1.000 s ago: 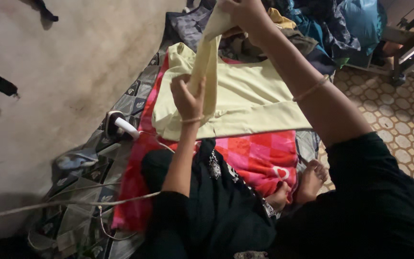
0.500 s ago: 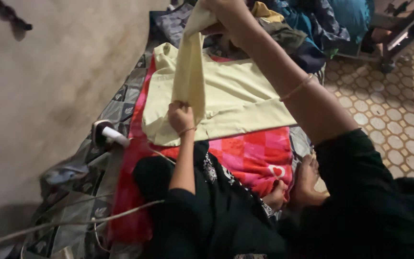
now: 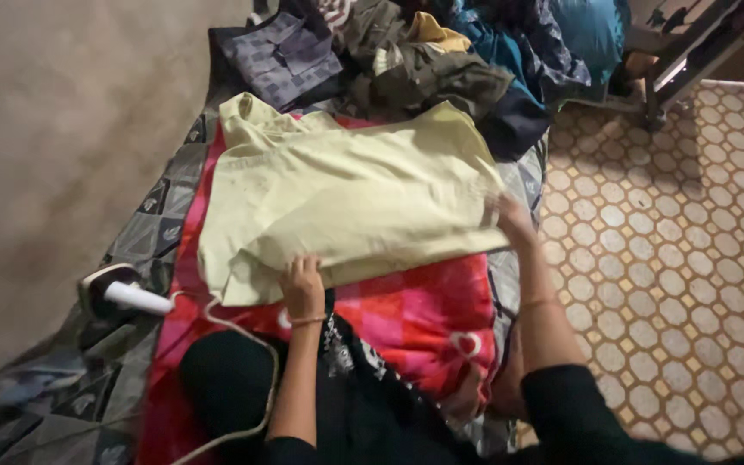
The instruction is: The person irons a light yellow shirt laid out on a red patterned cloth on a bed. They smooth the fabric, use an iron to press the front, sleeves, and back, then fold the shirt neatly.
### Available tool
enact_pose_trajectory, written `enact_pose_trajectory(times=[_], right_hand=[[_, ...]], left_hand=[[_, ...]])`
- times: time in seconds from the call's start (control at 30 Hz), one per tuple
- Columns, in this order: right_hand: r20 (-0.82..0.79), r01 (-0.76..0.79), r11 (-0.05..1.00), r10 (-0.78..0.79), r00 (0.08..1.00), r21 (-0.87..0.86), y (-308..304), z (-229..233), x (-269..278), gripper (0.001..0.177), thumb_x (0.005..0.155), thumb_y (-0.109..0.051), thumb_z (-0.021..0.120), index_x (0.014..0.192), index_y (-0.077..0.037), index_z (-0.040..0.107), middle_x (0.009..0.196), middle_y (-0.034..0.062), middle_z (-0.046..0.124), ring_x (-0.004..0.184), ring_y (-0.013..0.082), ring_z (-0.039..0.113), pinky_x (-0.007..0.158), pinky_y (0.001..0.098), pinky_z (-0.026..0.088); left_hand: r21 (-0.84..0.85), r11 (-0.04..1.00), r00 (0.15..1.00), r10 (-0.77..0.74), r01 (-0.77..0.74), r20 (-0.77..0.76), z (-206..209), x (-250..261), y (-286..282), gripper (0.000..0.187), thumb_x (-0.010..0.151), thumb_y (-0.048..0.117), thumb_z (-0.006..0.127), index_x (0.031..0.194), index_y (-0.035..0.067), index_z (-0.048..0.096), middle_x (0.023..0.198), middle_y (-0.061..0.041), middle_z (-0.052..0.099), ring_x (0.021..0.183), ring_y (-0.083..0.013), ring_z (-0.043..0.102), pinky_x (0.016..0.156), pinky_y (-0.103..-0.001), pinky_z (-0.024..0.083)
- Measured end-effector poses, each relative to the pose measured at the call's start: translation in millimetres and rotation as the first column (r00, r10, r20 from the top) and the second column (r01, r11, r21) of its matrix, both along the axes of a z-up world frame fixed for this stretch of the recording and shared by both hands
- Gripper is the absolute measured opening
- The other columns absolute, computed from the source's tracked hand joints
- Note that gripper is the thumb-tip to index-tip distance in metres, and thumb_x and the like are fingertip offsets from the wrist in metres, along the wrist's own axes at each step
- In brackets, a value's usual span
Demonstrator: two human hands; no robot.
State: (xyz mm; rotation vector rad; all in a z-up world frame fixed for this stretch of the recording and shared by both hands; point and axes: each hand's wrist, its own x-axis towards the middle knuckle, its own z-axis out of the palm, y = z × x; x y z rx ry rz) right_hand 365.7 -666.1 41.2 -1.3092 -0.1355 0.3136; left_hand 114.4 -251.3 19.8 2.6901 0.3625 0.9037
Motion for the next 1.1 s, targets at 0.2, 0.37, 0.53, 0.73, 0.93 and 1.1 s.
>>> enact_pose_trajectory(times=[0.2,0.37,0.53,0.73,0.93,1.1], right_hand=[[-0.038,0.158,0.876,-0.197,0.98,-0.456,-20,-77,-17,0.035,0.101,-0.037,0.069,0.114,-0.006,0.078,0.076,0.0,0.056,0.063,0.0123,0.046,0.056,0.0279,0.035],[0.155,0.16,0.678,-0.068,0.985,-0.717,-23,-82,9,0.038,0.092,-0.035,0.075,0.113,-0.003,0.075,0.097,0.0087,0.078,0.083,0.0151,0.071,0.073,0.0307,0.055],[0.344,0.402,0.427,-0.211,0.915,-0.81,-24,-78,12,0.03,0.094,-0.036,0.076,0.109,-0.011,0.078,0.102,0.0126,0.078,0.09,0.0253,0.075,0.08,0.0365,0.056],[0.595,0.552,0.365,0.008,0.804,-0.75,-19,-50,37,0.028,0.09,-0.024,0.069,0.116,-0.014,0.075,0.116,0.0121,0.073,0.096,0.0362,0.071,0.082,0.0443,0.055],[0.501,0.498,0.128,-0.017,0.866,-0.857,-12,-72,98,0.039,0.094,-0.032,0.071,0.126,-0.009,0.068,0.115,0.0221,0.07,0.106,0.0412,0.066,0.089,0.0515,0.052],[0.599,0.574,0.252,0.029,0.801,-0.779,28,-70,147,0.045,0.093,-0.039,0.07,0.125,-0.008,0.067,0.113,0.0219,0.071,0.106,0.0416,0.066,0.088,0.0515,0.053]], left_hand=[[0.093,0.993,0.959,0.092,-0.069,-0.269,-41,1,2,0.015,0.091,0.018,0.059,0.098,0.02,0.072,0.105,-0.001,0.068,0.105,-0.0241,0.063,0.095,-0.046,0.046],[-0.025,0.987,0.846,0.124,-0.16,-0.519,-30,7,8,0.016,0.087,0.025,0.062,0.095,0.025,0.075,0.103,-0.002,0.072,0.104,-0.0272,0.066,0.093,-0.051,0.047],[-0.105,0.985,0.914,0.085,-0.137,-0.397,-7,50,35,0.02,0.093,0.039,0.066,0.097,0.021,0.074,0.108,-0.009,0.072,0.098,-0.0354,0.069,0.084,-0.051,0.052],[0.035,0.953,0.912,0.299,-0.301,-0.28,-27,102,101,0.043,0.084,0.046,0.07,0.113,0.014,0.074,0.111,-0.014,0.071,0.11,-0.0384,0.065,0.086,-0.06,0.049],[-0.006,0.946,0.789,0.265,-0.323,-0.553,-60,110,170,0.035,0.094,0.044,0.068,0.118,0.019,0.075,0.117,-0.015,0.07,0.11,-0.0383,0.066,0.093,-0.054,0.051],[-0.068,0.925,0.885,0.334,-0.374,-0.324,-53,145,216,0.033,0.094,0.037,0.07,0.12,0.017,0.074,0.124,-0.014,0.07,0.114,-0.0393,0.064,0.094,-0.057,0.049]])
